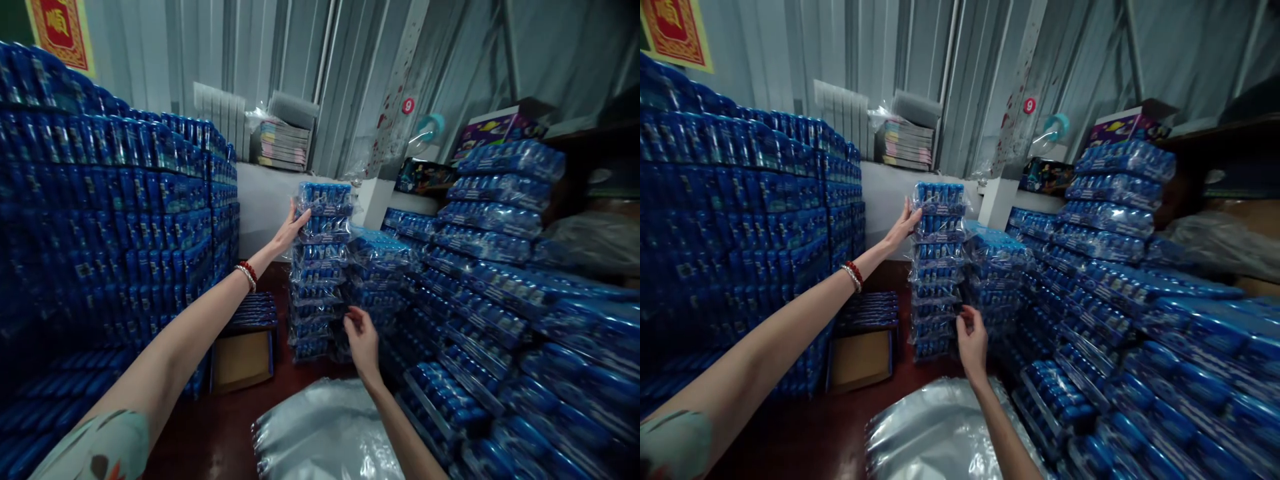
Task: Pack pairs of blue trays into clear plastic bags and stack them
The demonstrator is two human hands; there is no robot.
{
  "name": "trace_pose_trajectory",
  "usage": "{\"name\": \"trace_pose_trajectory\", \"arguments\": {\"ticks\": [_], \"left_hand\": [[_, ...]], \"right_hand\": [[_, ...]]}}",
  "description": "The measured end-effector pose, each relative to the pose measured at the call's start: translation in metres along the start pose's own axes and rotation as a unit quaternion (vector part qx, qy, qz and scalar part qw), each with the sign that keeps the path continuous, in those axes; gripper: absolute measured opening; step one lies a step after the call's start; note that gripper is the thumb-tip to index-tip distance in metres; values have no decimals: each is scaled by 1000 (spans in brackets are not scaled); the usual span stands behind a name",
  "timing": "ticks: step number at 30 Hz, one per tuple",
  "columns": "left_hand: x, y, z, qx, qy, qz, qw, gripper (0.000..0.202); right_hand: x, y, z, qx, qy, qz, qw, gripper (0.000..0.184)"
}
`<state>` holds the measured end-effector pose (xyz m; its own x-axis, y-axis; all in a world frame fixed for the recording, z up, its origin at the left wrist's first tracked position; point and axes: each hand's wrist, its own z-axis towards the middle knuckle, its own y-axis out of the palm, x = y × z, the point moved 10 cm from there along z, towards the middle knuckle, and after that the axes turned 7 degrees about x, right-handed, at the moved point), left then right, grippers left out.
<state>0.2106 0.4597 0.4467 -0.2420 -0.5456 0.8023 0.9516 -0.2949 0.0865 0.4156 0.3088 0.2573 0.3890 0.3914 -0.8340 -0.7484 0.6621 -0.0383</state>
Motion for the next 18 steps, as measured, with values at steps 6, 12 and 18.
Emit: {"name": "trace_pose_trajectory", "arguments": {"ticks": [6, 12, 18], "left_hand": [[-26, -11, -1, 29, -23, -50, 998, 95], [-38, -8, -5, 42, -37, -63, 996, 86], [-42, -7, -11, 42, -38, -50, 997, 84]], "right_hand": [[-49, -68, 81, 195, -144, -143, 960, 89], [-61, -49, 150, 125, -72, -225, 964, 126], [-48, -35, 160, 125, -9, -231, 965, 113]]}}
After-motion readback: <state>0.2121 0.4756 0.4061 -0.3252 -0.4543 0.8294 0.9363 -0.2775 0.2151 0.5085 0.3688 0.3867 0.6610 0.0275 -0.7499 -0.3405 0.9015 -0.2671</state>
